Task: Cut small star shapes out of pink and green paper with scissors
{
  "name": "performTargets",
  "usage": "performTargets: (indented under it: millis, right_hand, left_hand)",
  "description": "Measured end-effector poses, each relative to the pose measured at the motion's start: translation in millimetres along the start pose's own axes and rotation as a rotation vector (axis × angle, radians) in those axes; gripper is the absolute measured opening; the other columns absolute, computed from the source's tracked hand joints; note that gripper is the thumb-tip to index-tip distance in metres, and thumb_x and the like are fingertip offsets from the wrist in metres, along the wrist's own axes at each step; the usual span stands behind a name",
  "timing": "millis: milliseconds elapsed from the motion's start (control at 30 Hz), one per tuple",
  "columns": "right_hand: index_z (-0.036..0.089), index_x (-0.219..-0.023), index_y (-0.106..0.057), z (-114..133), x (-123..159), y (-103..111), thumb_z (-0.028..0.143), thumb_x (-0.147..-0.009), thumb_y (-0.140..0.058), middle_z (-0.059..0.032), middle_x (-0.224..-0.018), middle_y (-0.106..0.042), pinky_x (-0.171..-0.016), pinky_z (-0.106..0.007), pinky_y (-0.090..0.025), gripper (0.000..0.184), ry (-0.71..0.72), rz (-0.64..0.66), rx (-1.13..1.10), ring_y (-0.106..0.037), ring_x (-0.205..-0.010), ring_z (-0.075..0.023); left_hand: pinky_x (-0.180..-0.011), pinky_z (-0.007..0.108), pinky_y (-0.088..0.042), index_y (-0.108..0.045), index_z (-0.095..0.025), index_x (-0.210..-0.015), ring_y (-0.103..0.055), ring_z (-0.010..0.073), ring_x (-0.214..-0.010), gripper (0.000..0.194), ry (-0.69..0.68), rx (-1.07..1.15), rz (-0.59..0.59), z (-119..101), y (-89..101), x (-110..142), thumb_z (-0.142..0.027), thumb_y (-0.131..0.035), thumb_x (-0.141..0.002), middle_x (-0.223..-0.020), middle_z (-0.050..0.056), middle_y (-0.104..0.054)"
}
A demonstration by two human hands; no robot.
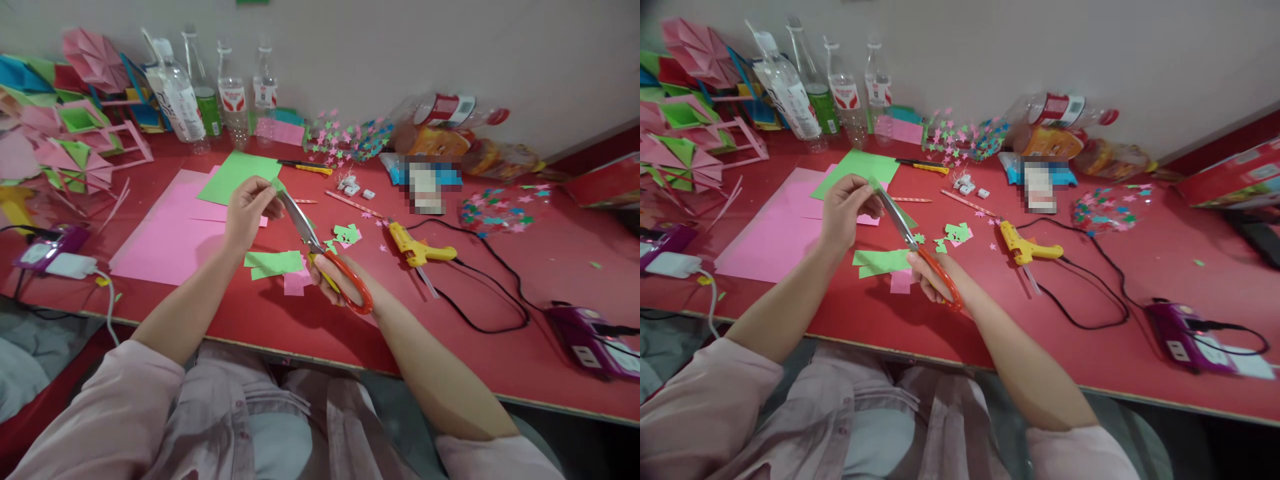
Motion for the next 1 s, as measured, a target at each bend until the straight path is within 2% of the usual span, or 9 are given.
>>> performTargets:
  millis: [100,267,533,767,1000]
  right_hand:
    - [0.019,-0.069,-0.052,-0.1,-0.9,0.4,0.072,-0.086,-0.044,0.0049,-0.039,-0.045,-0.032,-0.018,-0.031,0.056,-0.002,0.007,0.023,-0.038,-0.032,-0.007]
    - [0.02,-0.068,-0.052,0.6,-2.8,0.1,0.07,-0.085,-0.048,0.0042,-0.038,-0.048,-0.034,-0.019,-0.037,0.054,-0.005,-0.029,0.082,-0.038,-0.031,-0.0068]
    - [0.02,-0.066,-0.051,4.2,-1.8,0.2,0.067,-0.084,-0.053,0.0042,-0.039,-0.048,-0.035,-0.02,-0.038,0.05,-0.014,-0.047,0.105,-0.04,-0.031,-0.0072]
    - [0.02,-0.066,-0.052,4.6,-2.1,0.1,0.065,-0.083,-0.052,0.0036,-0.04,-0.048,-0.036,-0.02,-0.039,0.048,-0.021,-0.085,0.091,-0.046,-0.036,-0.0096]
    - [0.02,-0.066,-0.051,5.5,-1.8,0.4,0.063,-0.085,-0.051,0.0044,-0.037,-0.046,-0.034,-0.02,-0.037,0.047,0.014,-0.067,0.105,-0.042,-0.031,-0.0083]
  left_hand:
    - [-0.048,0.017,-0.049,-0.05,-0.02,-0.071,-0.059,0.0057,-0.047,0.012,0.044,0.033,0.016,1.0,2.5,-1.7,-0.023,-0.058,-0.08,-0.057,-0.005,-0.063]
    - [-0.049,0.019,-0.049,-0.049,-0.02,-0.067,-0.061,0.0074,-0.049,0.013,0.042,0.083,0.055,1.5,2.6,-2.4,-0.021,-0.059,-0.076,-0.057,-0.004,-0.063]
    - [-0.052,0.021,-0.051,-0.048,-0.021,-0.067,-0.063,0.0091,-0.051,0.014,0.055,0.063,0.022,0.6,3.0,-3.6,-0.024,-0.058,-0.077,-0.057,-0.003,-0.063]
    - [-0.052,0.02,-0.051,-0.05,-0.019,-0.064,-0.063,0.0091,-0.052,0.015,0.05,-0.042,0.057,-2.3,-1.2,-0.6,-0.022,-0.059,-0.076,-0.054,-0.003,-0.061]
    - [-0.053,0.021,-0.052,-0.052,-0.019,-0.066,-0.063,0.0091,-0.051,0.01,0.038,0.013,0.111,0.6,1.4,-1.5,-0.022,-0.058,-0.075,-0.056,-0.003,-0.063]
Point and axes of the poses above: each hand's wrist, its own x-axis away from the middle knuckle, its own y-axis out of the back of the hand, z = x × y, the point moved 2 cm from there along -x, towards the middle knuckle
